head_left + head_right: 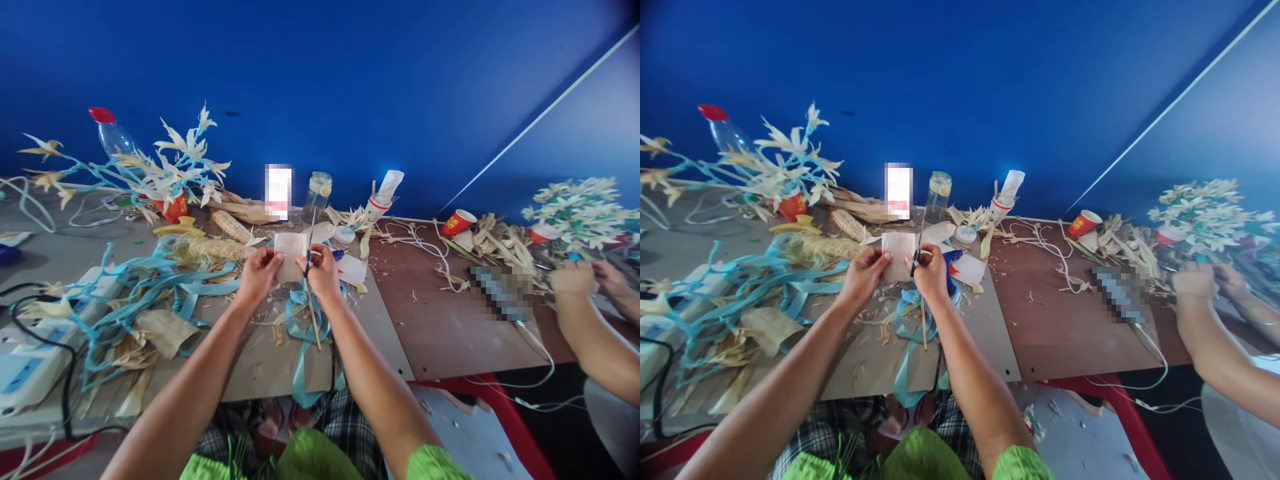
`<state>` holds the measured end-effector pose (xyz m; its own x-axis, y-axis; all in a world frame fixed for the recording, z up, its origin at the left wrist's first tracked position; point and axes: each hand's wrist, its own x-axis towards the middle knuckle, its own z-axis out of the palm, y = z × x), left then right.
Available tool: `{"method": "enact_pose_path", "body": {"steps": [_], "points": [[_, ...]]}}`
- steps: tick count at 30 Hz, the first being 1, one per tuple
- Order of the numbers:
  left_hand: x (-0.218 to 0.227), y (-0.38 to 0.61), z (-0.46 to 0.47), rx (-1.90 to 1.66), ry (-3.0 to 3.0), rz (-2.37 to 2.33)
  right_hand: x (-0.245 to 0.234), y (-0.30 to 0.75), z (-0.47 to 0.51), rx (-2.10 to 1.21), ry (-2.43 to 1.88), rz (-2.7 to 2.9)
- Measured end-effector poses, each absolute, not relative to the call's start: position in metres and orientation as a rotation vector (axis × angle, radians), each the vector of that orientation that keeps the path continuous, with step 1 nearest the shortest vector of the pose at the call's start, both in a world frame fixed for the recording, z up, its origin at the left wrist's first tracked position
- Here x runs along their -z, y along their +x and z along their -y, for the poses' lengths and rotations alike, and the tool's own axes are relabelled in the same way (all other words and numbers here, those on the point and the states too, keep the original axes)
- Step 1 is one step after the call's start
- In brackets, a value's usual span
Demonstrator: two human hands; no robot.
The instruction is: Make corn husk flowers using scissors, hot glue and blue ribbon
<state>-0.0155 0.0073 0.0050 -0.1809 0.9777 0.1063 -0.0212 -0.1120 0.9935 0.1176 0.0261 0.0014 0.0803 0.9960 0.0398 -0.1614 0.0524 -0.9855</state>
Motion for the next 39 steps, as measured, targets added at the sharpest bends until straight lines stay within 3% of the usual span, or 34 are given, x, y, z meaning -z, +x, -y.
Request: {"method": "enact_pose_path", "body": {"steps": [5,11,16,26,34,39], "points": [[-0.003,-0.014,-0.007,-1.29,1.116,-1.188,-0.001,0.121,-0.032,-1.144,-1.101,1.028],[0.0,-0.018,-0.008,-1.371,1.068,-1.215,-0.005,0.13,-0.036,-0.967,-1.124,0.978],[0.0,-0.017,-0.009,-1.41,1.059,-1.288,-0.006,0.121,-0.021,-1.066,-1.096,1.227],[0.0,-0.016,-0.009,-1.389,0.968,-1.079,0.014,0.123,-0.031,-0.873,-1.289,1.291],[-0.002,-0.019,-0.009,-1.406,0.808,-0.972,0.004,0.122,-0.028,-0.904,-1.258,1.226],[-0.005,-0.024,-0.012,-1.557,0.774,-1.044,-0.012,0.125,-0.021,-1.157,-1.076,1.173]]}}
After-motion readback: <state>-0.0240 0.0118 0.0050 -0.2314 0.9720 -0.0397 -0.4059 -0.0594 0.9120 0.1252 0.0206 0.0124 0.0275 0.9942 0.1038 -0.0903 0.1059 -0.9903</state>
